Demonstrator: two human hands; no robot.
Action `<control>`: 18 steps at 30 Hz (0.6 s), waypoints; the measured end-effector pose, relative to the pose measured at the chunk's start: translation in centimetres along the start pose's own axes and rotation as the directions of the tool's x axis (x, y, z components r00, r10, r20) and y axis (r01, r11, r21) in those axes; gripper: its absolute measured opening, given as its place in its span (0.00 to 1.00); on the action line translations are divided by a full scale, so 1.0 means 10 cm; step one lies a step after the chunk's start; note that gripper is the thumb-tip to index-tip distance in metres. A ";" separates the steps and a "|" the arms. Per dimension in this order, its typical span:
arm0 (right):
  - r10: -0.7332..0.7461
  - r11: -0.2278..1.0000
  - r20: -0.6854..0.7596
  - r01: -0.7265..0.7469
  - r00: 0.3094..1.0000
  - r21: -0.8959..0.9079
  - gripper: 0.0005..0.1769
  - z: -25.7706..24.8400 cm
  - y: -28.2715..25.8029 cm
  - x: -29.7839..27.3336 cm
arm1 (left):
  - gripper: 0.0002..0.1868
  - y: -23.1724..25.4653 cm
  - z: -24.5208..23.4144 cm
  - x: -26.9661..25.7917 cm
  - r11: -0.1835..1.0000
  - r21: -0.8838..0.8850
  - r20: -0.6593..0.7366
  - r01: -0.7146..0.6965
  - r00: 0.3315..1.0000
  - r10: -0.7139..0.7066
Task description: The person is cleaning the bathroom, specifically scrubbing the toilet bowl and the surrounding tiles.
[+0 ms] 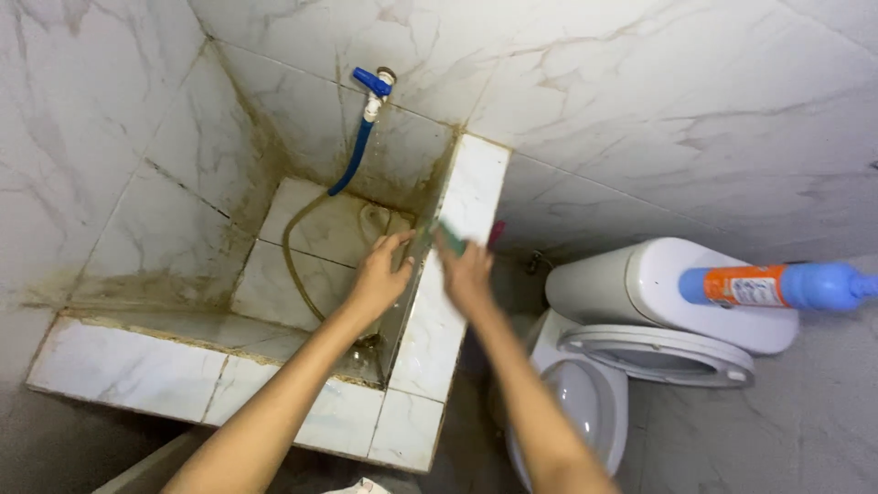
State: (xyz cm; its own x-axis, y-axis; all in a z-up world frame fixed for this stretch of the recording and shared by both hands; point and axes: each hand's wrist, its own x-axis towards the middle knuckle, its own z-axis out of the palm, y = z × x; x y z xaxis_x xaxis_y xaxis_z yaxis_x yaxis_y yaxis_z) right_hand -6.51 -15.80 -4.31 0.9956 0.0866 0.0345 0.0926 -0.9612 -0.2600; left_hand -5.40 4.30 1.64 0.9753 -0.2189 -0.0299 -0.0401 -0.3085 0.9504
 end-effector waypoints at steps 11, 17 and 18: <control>0.115 0.993 -0.032 -0.114 0.993 0.025 0.37 -0.06 -0.04 0.36 | 0.23 0.04 -0.07 -0.36 0.997 0.052 -0.008 -0.055 0.998 0.056; -0.034 0.992 -0.059 0.027 0.998 -0.123 0.45 0.20 -0.30 -0.78 | 0.23 0.17 -0.22 -0.59 0.999 0.050 0.072 0.017 0.997 -0.021; 0.018 0.998 0.036 -0.016 0.999 -0.059 0.45 0.08 -0.51 -1.10 | 0.23 0.15 -0.23 -0.63 0.999 0.045 0.068 -0.001 0.998 -0.002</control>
State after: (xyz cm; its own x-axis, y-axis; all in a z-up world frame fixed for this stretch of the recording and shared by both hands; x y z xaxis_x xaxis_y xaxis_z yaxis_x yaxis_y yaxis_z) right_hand -17.90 -11.61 -4.09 0.9969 0.0784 -0.0046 0.0759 -0.9762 -0.2030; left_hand -11.14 7.35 3.96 0.9583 -0.2809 -0.0532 -0.0506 -0.3497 0.9355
